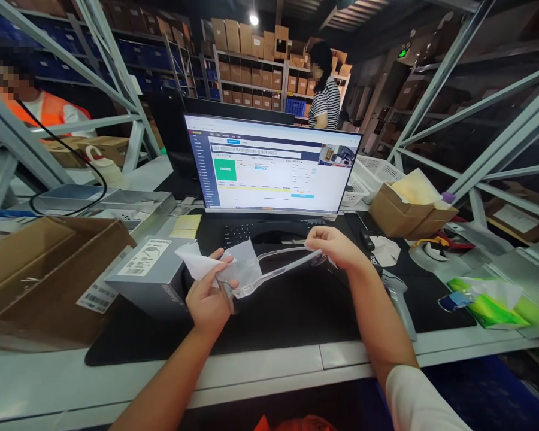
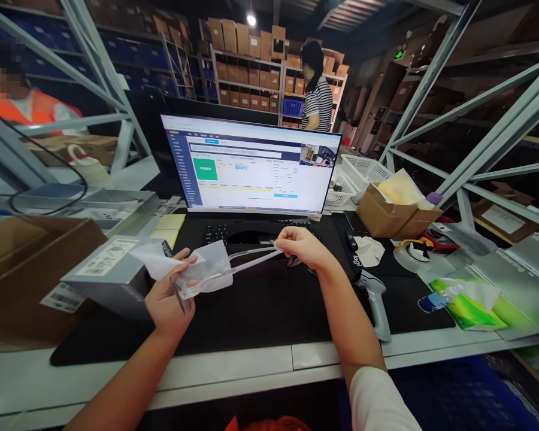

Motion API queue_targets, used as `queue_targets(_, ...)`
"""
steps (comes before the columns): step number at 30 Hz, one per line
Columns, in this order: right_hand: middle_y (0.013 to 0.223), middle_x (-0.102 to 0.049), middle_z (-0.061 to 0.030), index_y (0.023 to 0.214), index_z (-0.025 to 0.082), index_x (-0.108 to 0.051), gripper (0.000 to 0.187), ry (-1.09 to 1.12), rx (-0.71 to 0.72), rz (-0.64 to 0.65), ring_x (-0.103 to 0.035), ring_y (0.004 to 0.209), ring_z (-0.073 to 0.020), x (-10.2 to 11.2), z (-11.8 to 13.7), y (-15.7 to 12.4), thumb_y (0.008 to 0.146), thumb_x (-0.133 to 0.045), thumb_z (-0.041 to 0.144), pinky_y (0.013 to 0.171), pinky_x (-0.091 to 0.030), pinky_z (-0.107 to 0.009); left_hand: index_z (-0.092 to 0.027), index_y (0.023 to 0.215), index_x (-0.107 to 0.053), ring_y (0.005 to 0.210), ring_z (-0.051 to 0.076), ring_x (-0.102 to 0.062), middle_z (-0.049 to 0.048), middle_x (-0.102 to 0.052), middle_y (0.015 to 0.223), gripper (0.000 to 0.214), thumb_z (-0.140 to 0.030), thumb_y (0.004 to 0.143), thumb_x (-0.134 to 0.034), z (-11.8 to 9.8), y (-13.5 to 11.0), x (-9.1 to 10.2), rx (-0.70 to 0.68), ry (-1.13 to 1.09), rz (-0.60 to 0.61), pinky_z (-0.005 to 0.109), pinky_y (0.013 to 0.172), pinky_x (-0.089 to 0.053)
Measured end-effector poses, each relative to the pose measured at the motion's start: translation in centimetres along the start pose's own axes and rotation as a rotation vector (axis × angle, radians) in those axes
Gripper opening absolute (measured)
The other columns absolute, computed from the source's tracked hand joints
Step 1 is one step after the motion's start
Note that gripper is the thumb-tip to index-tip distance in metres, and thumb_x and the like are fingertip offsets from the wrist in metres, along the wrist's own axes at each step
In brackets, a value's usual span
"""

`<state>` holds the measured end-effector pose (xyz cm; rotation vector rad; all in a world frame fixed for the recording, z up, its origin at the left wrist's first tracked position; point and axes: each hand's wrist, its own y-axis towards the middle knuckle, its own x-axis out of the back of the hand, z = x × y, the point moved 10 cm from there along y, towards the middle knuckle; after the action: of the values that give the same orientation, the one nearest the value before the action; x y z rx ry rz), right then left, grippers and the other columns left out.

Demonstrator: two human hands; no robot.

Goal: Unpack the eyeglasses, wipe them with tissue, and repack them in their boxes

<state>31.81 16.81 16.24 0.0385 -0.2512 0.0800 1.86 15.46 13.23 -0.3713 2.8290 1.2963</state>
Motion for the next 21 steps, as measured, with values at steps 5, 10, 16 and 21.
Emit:
queue_targets(5,0.062,-0.063,0.0011,0.073,0.018,-0.058,0.024,0.159,0.016,-0.065,-0.057,0.055,-0.012,0.2,0.1,0.1,0.073,-0.074,0.036,0.053,-0.041,-0.023,-0.019,0.097,-0.072,0.12,0.034,-0.065,0.012,-0.075,0.108,0.023,-0.031,0.079,-0.077,0.3,-0.2,0.0,0.005,-0.013,-0.001,0.048,0.094,-0.057)
queue_targets(10,0.068,-0.07,-0.0036,0.074,0.019,-0.058,0.024,0.188,-0.049,-0.07,-0.062,0.062,-0.0157,-0.6,-0.2,0.2,0.071,-0.074,0.036,0.055,-0.042,-0.024,-0.021,0.103,-0.071,0.114,0.033,-0.068,0.0099,-0.076,0.103,0.027,-0.029,0.078,-0.078,0.1,-0.5,-0.1,-0.074,-0.008,0.038,0.048,0.094,-0.057)
queue_targets(16,0.07,-0.068,-0.0026,0.071,0.018,-0.059,0.026,0.241,-0.05,-0.079,-0.063,0.067,-0.0149,-0.8,-0.8,0.7,0.069,-0.077,0.036,0.059,-0.043,-0.024,-0.02,0.101,-0.07,0.116,0.034,-0.067,0.0108,-0.076,0.103,0.025,-0.029,0.079,-0.077,-0.2,-0.5,0.1,-0.102,0.048,0.032,0.049,0.095,-0.056)
queue_targets(21,0.06,-0.055,0.0046,0.078,0.018,-0.061,0.03,0.323,-0.001,-0.051,-0.044,0.05,-0.0075,-0.9,-0.4,0.8,0.069,-0.081,0.038,0.047,-0.03,-0.021,-0.018,0.099,-0.07,0.117,0.034,-0.066,0.0122,-0.076,0.104,0.029,-0.037,0.079,-0.077,0.7,-0.4,0.6,-0.033,0.065,-0.008,0.049,0.095,-0.057)
